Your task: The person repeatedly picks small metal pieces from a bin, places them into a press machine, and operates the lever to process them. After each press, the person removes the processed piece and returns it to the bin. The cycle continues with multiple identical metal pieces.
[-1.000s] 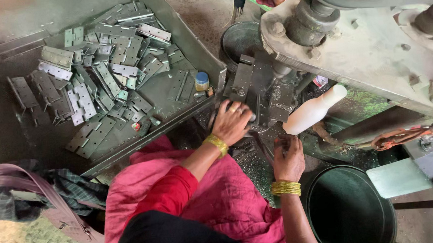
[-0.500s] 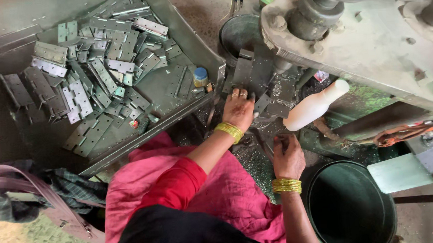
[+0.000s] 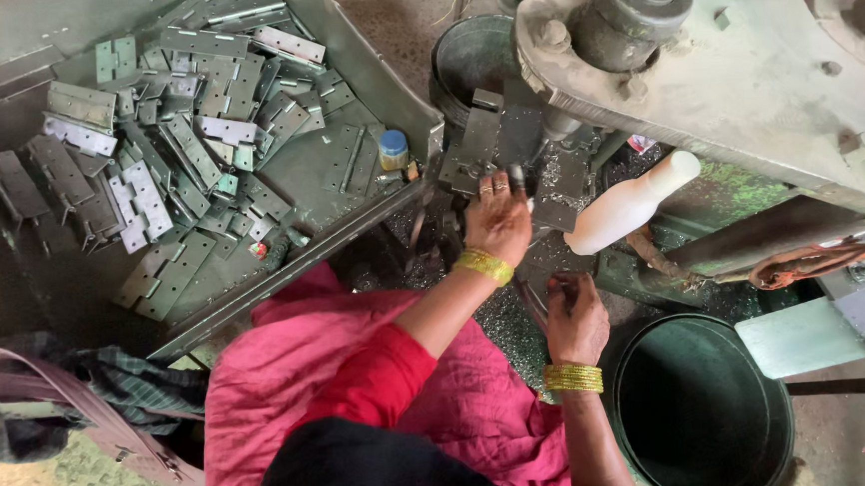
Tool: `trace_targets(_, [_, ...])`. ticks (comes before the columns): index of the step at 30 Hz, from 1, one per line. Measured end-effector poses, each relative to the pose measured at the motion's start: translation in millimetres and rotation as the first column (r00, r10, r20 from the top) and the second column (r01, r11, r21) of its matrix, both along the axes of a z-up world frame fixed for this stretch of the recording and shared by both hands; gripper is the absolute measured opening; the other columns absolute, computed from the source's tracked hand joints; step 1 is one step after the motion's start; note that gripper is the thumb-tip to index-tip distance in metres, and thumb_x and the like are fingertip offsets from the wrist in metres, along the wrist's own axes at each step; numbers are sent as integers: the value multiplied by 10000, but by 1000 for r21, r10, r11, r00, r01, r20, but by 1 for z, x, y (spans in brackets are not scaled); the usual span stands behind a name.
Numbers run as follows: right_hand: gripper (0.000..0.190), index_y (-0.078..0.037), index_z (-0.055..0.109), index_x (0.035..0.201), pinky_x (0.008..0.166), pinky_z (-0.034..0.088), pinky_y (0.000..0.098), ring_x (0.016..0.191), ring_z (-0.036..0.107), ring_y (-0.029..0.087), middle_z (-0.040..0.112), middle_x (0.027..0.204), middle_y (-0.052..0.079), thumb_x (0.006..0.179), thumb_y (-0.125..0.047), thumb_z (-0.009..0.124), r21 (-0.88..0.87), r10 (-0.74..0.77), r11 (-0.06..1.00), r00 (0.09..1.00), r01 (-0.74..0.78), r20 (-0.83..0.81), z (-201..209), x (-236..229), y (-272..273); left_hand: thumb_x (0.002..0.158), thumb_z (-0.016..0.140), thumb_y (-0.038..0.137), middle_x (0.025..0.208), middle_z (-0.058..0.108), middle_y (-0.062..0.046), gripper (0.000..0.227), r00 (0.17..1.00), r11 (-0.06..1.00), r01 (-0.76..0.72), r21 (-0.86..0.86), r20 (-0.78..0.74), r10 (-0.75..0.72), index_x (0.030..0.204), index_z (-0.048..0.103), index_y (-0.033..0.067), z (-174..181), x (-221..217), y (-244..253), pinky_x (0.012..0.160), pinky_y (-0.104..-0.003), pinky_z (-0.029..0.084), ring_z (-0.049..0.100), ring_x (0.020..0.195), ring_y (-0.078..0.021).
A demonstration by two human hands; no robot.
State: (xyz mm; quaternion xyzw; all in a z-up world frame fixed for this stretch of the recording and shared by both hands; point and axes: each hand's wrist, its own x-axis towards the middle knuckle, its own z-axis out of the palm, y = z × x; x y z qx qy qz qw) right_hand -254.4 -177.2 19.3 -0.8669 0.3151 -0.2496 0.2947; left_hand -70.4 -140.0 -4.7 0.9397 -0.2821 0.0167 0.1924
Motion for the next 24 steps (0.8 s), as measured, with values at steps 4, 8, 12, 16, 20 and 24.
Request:
trace_targets(4, [163, -121, 690, 1054, 779, 546, 451, 883, 748, 322, 775, 948, 96, 956, -247, 658, 23, 32, 999, 992, -29, -123, -3, 0, -1, 869, 568, 187, 1425, 591, -149, 278, 970, 975, 131, 182, 179, -164, 1022, 749, 42, -1, -12, 35, 1033, -438, 394, 522, 1331, -293])
trace_targets(8, [261, -144, 659, 1143, 800, 549, 472, 931, 739, 360, 782, 976, 114, 925, -282, 622, 26, 133, 991, 971, -131, -200, -36, 1, -13, 982, 511, 149, 1413, 622, -127, 296, 985, 978, 156, 136, 56, -165, 1116, 748, 33, 1, 13, 24, 1103, -471, 344, 473, 1422, -295])
trace_targets(12, [394, -140, 638, 1157, 798, 534, 554, 941, 688, 465, 737, 982, 238, 902, -439, 663, 110, 160, 986, 887, -124, -434, -113, -5, -22, 979, 466, 166, 1483, 555, -102, 421, 966, 990, 97, 100, 228, -118, 1332, 635, 11, -3, 41, 3, 1208, -518, 239, 399, 1472, -296])
trace_targets(16, [388, -69, 607, 1089, 802, 521, 582, 942, 677, 490, 723, 971, 267, 968, -438, 608, 133, 154, 986, 866, -102, -477, -199, -18, -9, 958, 411, 209, 1615, 378, -89, 524, 985, 984, 136, 113, 89, -146, 1447, 493, 40, -16, 35, 11, 1217, -548, 128, 286, 1492, -312])
trace_targets(20, [386, -51, 609, 1063, 796, 516, 590, 944, 669, 511, 708, 955, 287, 915, -408, 614, 143, 238, 970, 885, -197, -401, -210, -15, -32, 986, 386, 190, 1651, 306, -88, 522, 979, 953, 130, 273, 116, -167, 1483, 457, 48, -12, 27, 18, 1238, -576, 79, 223, 1542, -290])
trace_targets(24, [450, -51, 610, 1043, 820, 510, 594, 974, 665, 501, 713, 973, 270, 922, -484, 627, 86, 245, 968, 815, -235, -526, -197, -10, -55, 1044, 356, 178, 1670, 321, -138, 518, 963, 901, 63, 429, 211, -168, 1527, 430, 7, 0, 32, 9, 1272, -572, 39, 211, 1582, -294])
